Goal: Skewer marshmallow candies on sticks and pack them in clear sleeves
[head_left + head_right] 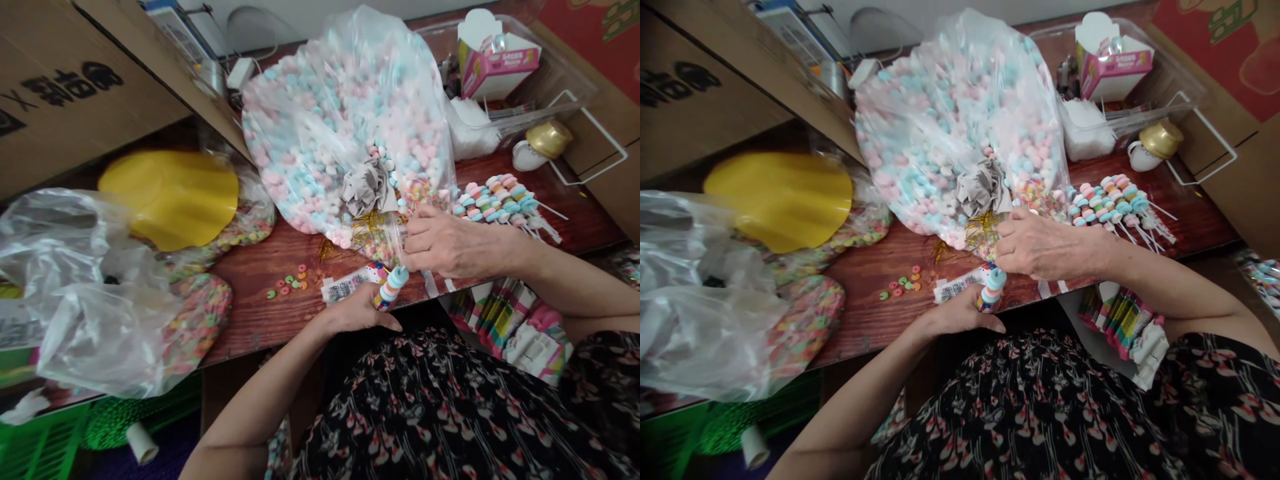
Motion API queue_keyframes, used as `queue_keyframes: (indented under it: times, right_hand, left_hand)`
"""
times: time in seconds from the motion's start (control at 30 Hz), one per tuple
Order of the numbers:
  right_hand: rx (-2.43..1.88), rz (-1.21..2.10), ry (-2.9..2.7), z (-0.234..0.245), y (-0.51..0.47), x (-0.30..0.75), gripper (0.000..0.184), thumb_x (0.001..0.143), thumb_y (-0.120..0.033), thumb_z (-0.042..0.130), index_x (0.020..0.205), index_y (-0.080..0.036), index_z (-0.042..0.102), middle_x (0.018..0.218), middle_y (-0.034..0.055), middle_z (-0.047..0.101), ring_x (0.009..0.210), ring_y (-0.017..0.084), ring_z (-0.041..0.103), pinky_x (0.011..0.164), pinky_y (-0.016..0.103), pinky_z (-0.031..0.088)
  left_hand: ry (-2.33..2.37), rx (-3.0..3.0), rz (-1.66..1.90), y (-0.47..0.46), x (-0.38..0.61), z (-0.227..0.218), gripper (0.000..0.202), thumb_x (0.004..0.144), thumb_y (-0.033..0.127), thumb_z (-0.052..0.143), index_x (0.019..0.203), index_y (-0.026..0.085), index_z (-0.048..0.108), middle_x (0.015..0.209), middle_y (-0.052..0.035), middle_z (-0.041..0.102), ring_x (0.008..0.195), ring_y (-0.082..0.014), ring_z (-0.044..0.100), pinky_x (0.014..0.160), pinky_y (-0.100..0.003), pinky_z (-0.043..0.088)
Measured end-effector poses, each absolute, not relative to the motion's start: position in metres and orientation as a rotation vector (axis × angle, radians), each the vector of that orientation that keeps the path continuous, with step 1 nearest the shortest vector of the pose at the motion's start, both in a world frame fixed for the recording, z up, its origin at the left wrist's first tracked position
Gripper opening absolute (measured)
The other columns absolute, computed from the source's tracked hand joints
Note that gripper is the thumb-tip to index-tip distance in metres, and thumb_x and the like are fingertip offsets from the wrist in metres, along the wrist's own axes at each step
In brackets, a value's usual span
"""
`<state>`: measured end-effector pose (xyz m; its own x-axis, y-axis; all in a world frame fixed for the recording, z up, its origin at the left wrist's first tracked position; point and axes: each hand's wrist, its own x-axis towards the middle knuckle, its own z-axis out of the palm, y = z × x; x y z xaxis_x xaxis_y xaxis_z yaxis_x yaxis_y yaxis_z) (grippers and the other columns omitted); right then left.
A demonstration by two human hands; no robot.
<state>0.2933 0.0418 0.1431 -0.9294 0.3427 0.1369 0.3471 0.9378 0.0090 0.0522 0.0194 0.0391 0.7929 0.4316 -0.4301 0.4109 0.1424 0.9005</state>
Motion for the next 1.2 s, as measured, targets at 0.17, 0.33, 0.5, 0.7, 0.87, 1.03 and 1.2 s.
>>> queue_keyframes:
  times: [0.17, 0.33, 0.5, 0.7, 0.87, 1.03, 1.2]
  right_hand:
    - [-0.572, -0.102, -2.953, 0.132, 0.030, 0.285, 0.023, 0.097, -0.016, 0.040, 0.081, -0.017, 0.057, 0.077, 0.0036, 0.056, 0.080, 0.018, 0.043, 0.077, 0.036, 0.024]
    - [-0.605, 0.036, -3.014, 0.117, 0.028, 0.272, 0.016, 0.094, -0.015, 0.044, 0.086, -0.017, 0.059, 0.083, 0.0047, 0.060, 0.081, 0.018, 0.046, 0.074, 0.034, 0.027]
    - [-0.556, 0.415, -3.138, 0.106, 0.038, 0.253, 0.015, 0.088, -0.011, 0.051, 0.084, -0.015, 0.065, 0.080, 0.0039, 0.064, 0.072, 0.015, 0.047, 0.069, 0.030, 0.029]
    - [-0.472, 0.549, -3.112, 0.089, 0.050, 0.230, 0.016, 0.083, -0.010, 0.054, 0.074, -0.014, 0.067, 0.065, 0.0019, 0.062, 0.058, 0.012, 0.043, 0.061, 0.028, 0.027]
    - [-0.509, 0.459, -3.096, 0.097, 0.056, 0.232, 0.017, 0.084, -0.011, 0.052, 0.073, -0.014, 0.065, 0.066, 0.0029, 0.062, 0.059, 0.013, 0.047, 0.060, 0.029, 0.030]
    - [-0.626, 0.507, -2.936, 0.104, 0.056, 0.238, 0.014, 0.088, -0.009, 0.049, 0.085, -0.013, 0.063, 0.082, 0.0063, 0.065, 0.075, 0.014, 0.054, 0.070, 0.028, 0.038]
    - [-0.577, 0.661, -2.884, 0.084, 0.039, 0.219, 0.010, 0.086, -0.011, 0.054, 0.091, -0.012, 0.062, 0.088, 0.0080, 0.066, 0.078, 0.015, 0.054, 0.072, 0.029, 0.040]
  left_hand:
    - [0.778, 1.340, 0.096, 0.018, 0.056, 0.045, 0.045, 0.056, 0.033, 0.083, 0.063, 0.018, 0.042, 0.062, 0.0080, 0.040, 0.059, -0.0082, 0.034, 0.058, -0.022, 0.029]
    - [0.796, 1.327, 0.117, 0.017, 0.057, 0.041, 0.039, 0.055, 0.030, 0.083, 0.064, 0.017, 0.047, 0.060, 0.0078, 0.041, 0.059, -0.0084, 0.034, 0.057, -0.022, 0.029]
    - [0.784, 1.322, 0.124, 0.015, 0.055, 0.030, 0.036, 0.057, 0.029, 0.083, 0.063, 0.016, 0.050, 0.058, 0.0075, 0.043, 0.058, -0.0081, 0.036, 0.056, -0.022, 0.030]
    - [0.812, 1.315, 0.188, 0.015, 0.051, 0.027, 0.038, 0.056, 0.033, 0.084, 0.060, 0.015, 0.051, 0.058, 0.0063, 0.044, 0.056, -0.0076, 0.039, 0.055, -0.022, 0.032]
    - [0.861, 1.302, 0.335, 0.021, 0.044, 0.039, 0.039, 0.051, 0.030, 0.088, 0.077, 0.016, 0.063, 0.065, 0.0034, 0.054, 0.063, -0.0107, 0.048, 0.059, -0.022, 0.039]
    - [0.866, 1.224, 0.315, 0.019, 0.035, 0.038, 0.034, 0.060, 0.032, 0.084, 0.079, 0.015, 0.062, 0.062, 0.0049, 0.052, 0.055, -0.0080, 0.048, 0.052, -0.020, 0.041]
    - [0.928, 1.233, 0.298, 0.013, 0.041, 0.024, 0.031, 0.064, 0.038, 0.080, 0.067, 0.014, 0.061, 0.052, 0.0060, 0.049, 0.041, -0.0061, 0.041, 0.042, -0.020, 0.036]
